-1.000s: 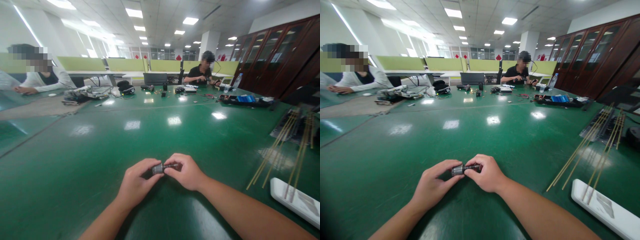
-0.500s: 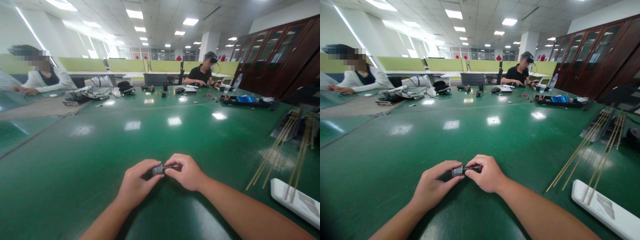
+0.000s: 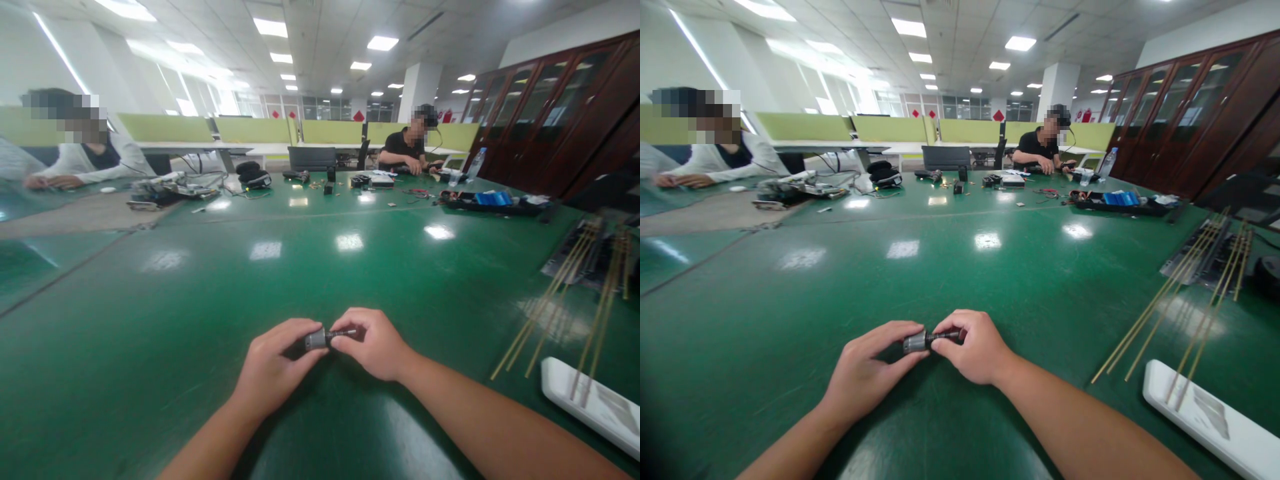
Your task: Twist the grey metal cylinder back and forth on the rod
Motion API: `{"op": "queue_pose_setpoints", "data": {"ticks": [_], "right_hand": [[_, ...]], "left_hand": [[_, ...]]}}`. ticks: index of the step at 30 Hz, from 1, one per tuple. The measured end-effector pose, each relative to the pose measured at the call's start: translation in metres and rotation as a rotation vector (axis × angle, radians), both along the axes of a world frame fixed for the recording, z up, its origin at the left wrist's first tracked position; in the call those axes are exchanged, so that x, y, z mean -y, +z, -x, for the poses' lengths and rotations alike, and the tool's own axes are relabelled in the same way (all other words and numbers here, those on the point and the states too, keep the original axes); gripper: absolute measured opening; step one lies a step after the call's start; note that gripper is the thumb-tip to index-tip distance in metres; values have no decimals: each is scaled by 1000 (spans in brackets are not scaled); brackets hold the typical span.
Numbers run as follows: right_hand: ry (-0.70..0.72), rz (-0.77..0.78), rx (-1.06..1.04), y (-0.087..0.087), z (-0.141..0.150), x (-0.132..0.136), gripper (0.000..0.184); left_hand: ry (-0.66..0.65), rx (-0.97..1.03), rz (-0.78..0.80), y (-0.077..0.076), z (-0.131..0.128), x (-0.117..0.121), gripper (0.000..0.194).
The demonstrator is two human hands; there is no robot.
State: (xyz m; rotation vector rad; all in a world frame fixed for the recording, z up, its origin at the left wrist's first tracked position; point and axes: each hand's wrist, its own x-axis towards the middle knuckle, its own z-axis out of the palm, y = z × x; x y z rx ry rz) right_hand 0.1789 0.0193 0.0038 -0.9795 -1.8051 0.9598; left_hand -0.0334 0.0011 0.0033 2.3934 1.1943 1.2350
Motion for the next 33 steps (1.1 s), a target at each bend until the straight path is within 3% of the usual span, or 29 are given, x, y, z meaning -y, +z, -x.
{"op": "queue_pose_setpoints", "data": {"ticks": [33], "right_hand": [[-18, 97, 5, 0, 0, -1, 7]], "left_hand": [[23, -5, 1, 0, 1, 0, 25]]}}
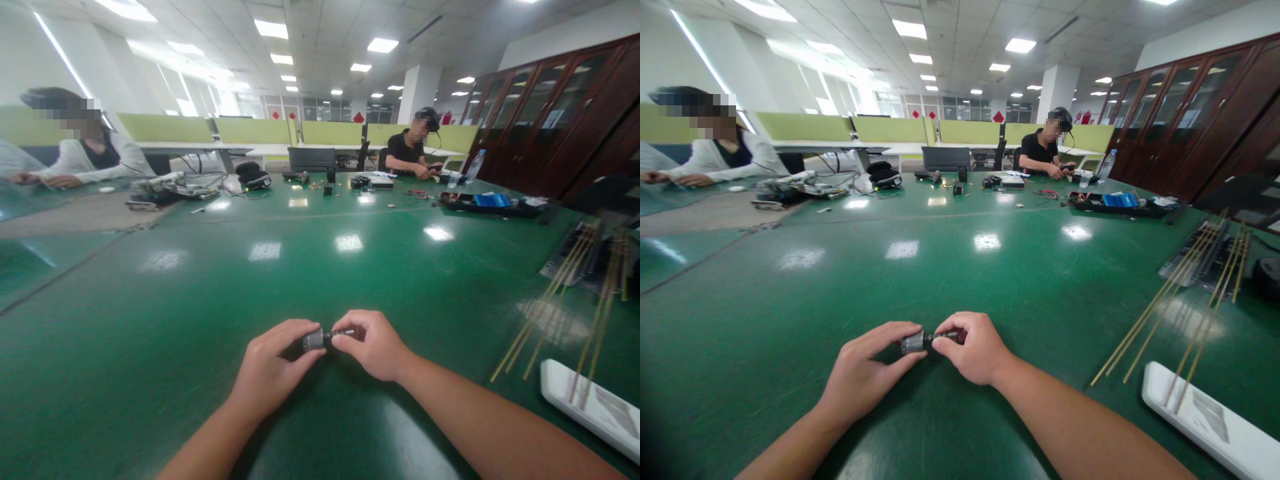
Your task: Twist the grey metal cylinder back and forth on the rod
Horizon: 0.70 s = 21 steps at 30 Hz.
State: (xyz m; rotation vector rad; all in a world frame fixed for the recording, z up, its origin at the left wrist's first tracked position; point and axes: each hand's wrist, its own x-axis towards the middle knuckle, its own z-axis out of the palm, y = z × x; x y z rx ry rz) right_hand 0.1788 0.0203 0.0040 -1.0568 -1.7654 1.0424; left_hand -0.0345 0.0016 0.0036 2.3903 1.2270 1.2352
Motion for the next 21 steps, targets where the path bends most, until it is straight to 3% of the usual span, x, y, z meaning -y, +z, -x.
{"op": "queue_pose_setpoints", "data": {"ticks": [21], "right_hand": [[-33, 51, -56, -4, 1, -2, 8]], "left_hand": [[53, 28, 30, -1, 2, -4, 25]]}}
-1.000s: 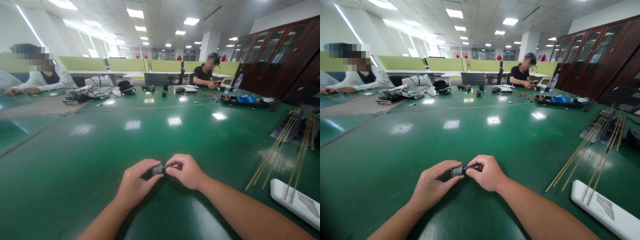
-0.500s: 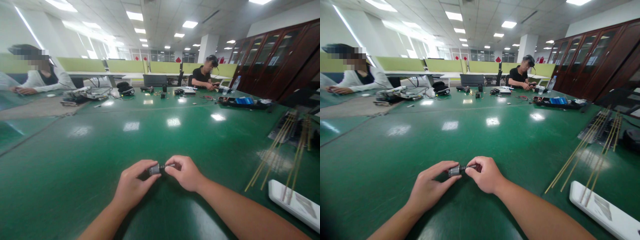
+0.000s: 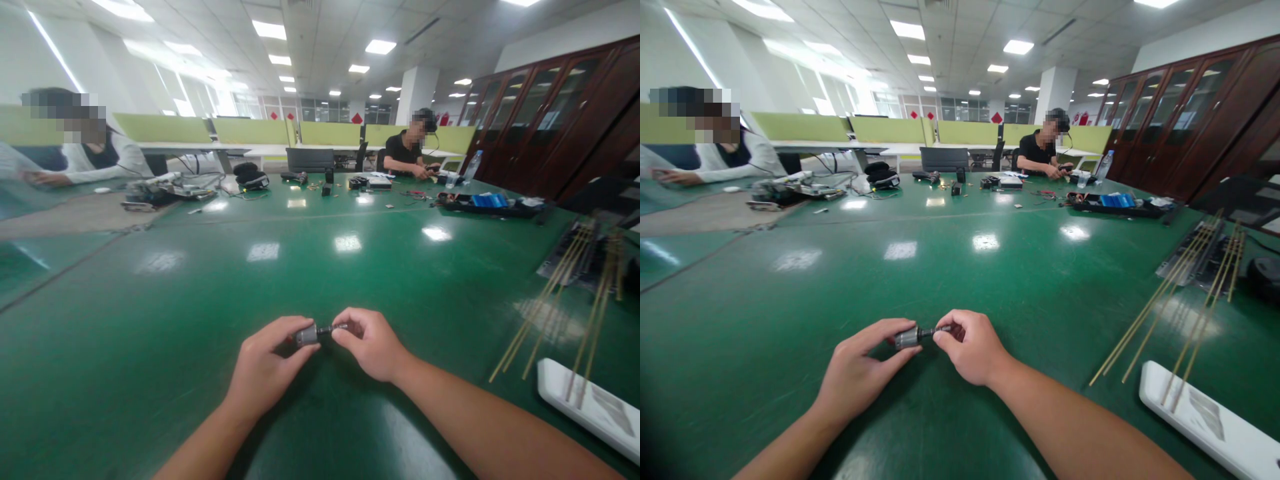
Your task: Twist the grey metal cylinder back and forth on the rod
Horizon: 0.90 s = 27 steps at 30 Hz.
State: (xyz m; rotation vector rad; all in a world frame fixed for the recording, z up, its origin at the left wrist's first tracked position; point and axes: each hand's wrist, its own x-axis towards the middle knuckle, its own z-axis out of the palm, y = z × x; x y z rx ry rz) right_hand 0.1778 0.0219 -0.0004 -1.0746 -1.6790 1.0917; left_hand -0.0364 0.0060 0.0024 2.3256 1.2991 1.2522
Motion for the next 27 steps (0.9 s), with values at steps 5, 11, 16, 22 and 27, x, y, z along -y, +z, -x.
{"op": "queue_pose_setpoints", "data": {"ticks": [5, 11, 16, 22, 27], "right_hand": [[-7, -3, -20, -1, 0, -1, 7], [-12, 3, -19, 1, 0, -1, 7], [-16, 6, -44, 0, 0, -1, 7], [-21, 12, -62, -2, -1, -1, 7], [-28, 14, -71, -2, -1, -2, 7]], "left_hand": [[11, 21, 14, 0, 1, -1, 24], [26, 31, 31, 0, 0, 0, 24], [19, 40, 27, 0, 1, -1, 24], [27, 42, 4, 1, 1, -2, 24], [41, 44, 11, 1, 1, -2, 24]]}}
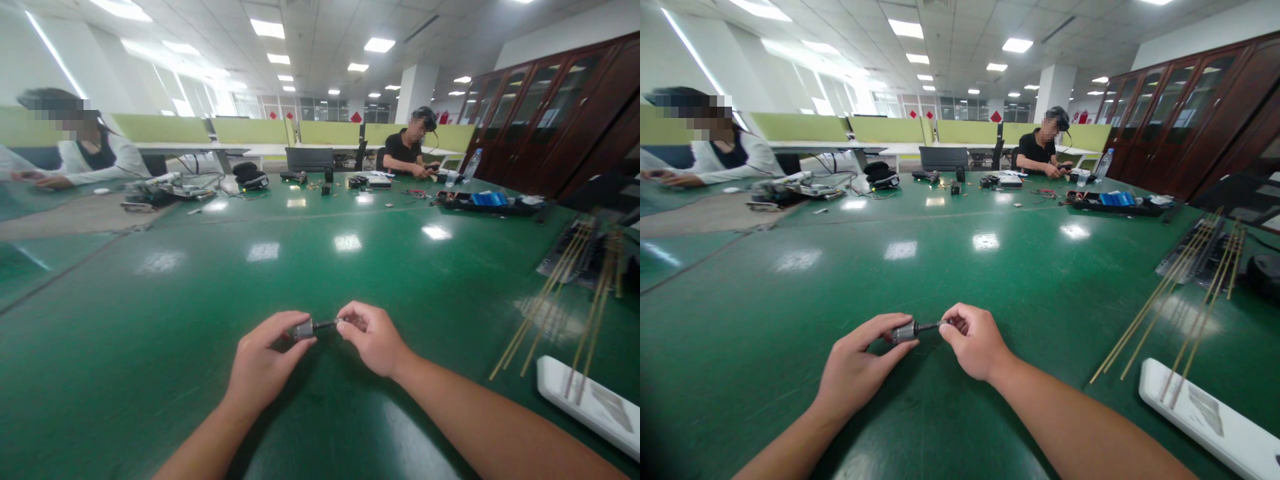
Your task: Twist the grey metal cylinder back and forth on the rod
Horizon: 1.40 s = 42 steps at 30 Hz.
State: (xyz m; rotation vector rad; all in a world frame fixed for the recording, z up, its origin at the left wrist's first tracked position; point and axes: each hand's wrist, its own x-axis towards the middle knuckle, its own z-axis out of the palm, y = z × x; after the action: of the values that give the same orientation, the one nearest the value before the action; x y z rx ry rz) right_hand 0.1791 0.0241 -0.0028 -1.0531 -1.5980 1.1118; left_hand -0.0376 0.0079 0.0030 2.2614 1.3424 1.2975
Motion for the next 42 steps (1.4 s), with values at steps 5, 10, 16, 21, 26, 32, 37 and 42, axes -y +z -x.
{"op": "queue_pose_setpoints", "data": {"ticks": [5, 10, 16, 21, 26, 32, 37, 42], "right_hand": [[-17, -2, -1, 1, -1, -1, 8], [-30, 0, -5, -1, -2, -1, 7], [-33, 1, -26, -2, -1, -3, 7], [-39, 8, -53, -4, -2, -5, 9], [-42, 17, -63, -5, -3, -6, 10], [-53, 19, -67, -4, -3, -5, 10], [-65, 38, -205, -6, -3, -8, 24], [-98, 159, -400, -9, -2, -14, 46]], "left_hand": [[13, 2, 14, -2, 2, -1, 24], [18, 4, 21, -4, 3, -3, 25], [29, 1, 20, -4, 3, -1, 25], [27, 2, 29, -3, 4, -1, 25], [41, 12, 44, -3, 4, -1, 25], [46, 26, 58, -5, 3, -2, 27], [105, 44, 63, -2, 2, -1, 29], [340, 190, 125, -2, 4, -4, 41]]}}
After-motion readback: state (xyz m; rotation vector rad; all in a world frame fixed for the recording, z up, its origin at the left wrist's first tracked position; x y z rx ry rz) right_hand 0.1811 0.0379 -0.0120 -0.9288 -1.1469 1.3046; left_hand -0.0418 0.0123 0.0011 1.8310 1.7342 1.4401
